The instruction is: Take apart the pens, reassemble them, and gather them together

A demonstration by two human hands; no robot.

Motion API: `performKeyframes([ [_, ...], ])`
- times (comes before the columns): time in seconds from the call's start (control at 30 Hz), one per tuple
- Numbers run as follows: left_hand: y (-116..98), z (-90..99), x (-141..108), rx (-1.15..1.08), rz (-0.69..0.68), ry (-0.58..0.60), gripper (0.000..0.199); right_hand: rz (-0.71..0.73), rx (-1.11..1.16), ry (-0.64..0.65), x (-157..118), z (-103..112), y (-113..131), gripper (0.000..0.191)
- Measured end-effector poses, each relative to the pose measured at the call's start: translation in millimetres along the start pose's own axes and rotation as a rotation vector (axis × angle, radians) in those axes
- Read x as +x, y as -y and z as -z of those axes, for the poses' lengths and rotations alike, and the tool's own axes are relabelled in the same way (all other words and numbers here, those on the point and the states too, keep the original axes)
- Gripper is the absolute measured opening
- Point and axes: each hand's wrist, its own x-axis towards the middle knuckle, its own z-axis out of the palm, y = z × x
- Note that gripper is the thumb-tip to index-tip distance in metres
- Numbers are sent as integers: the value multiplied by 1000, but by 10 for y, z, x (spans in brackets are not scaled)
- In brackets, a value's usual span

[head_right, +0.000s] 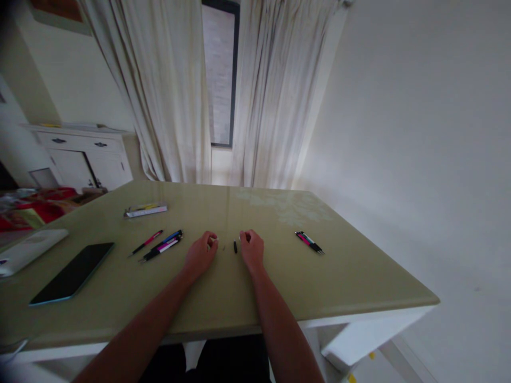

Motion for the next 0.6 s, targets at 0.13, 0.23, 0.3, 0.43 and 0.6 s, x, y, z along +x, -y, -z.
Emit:
performKeyframes([
  [0.13,34,-18,3,22,-17,-6,14,-3,18,8,1,-13,-20,31],
  [0.23,71,-36,8,61,-48,-13,11,-11,8,16,3,-29,-44,29],
  [0.3,82,-41,9,76,-70,-28,10,-14,3,25,3,-36,-55,28],
  [0.43,76,-37,14,66,-38,-67,12,-12,-4,25,5,-41,-63,28],
  [0.6,92,-53,30,79,-7,-86,12,3,-46,37,7,-38,-64,30],
])
